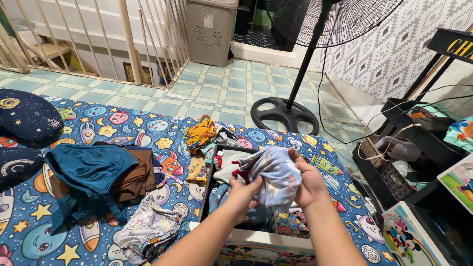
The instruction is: The person folds various children's garments, including shirts, pants, and underwear, and places them into a drawer organizer. The person handles each item one at a time, folding and stacking them neatly.
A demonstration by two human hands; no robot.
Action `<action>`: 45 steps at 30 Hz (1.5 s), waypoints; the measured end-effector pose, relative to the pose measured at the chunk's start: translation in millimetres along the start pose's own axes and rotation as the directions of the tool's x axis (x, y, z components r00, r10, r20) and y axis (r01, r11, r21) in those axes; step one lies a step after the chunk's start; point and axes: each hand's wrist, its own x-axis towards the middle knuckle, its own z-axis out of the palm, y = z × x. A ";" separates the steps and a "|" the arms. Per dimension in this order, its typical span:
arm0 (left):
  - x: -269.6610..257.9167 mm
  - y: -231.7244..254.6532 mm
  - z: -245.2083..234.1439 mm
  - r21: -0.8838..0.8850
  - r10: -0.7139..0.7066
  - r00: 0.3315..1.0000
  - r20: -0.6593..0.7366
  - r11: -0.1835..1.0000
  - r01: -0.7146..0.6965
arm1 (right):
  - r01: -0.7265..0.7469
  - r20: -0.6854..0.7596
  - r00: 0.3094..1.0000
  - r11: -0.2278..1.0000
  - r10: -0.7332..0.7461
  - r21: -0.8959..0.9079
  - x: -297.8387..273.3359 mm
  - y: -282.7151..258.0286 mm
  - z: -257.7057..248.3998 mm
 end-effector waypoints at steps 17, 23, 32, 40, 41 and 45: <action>19.5 -2.7 -4.4 0.012 0.161 0.922 0.352 0.984 -0.177 | 0.139 0.070 0.980 0.384 -0.187 -0.913 -4.5 70.4 -36.4; -9.4 11.6 -14.4 0.785 0.854 0.481 0.199 0.155 -0.600 | 0.078 0.036 0.995 0.464 -0.097 -0.883 -11.6 60.0 -29.1; 18.7 40.4 -27.4 0.347 0.277 0.954 0.117 0.889 -0.300 | 0.188 0.150 0.976 0.260 -0.157 -0.947 -11.6 20.1 -34.7; 11.3 53.3 -16.2 0.268 0.168 0.978 0.126 0.943 -0.196 | 0.572 0.506 0.805 0.177 -0.311 -0.801 -25.9 27.4 -15.8; 7.7 54.4 -11.2 0.406 0.287 0.955 0.069 0.867 -0.290 | 0.696 0.650 0.681 0.023 -0.337 -0.718 -30.0 32.5 -10.2; -18.9 54.9 13.0 0.726 0.620 0.781 0.069 0.506 -0.466 | -0.106 0.053 0.932 -0.409 -0.359 -0.906 -27.5 48.9 9.8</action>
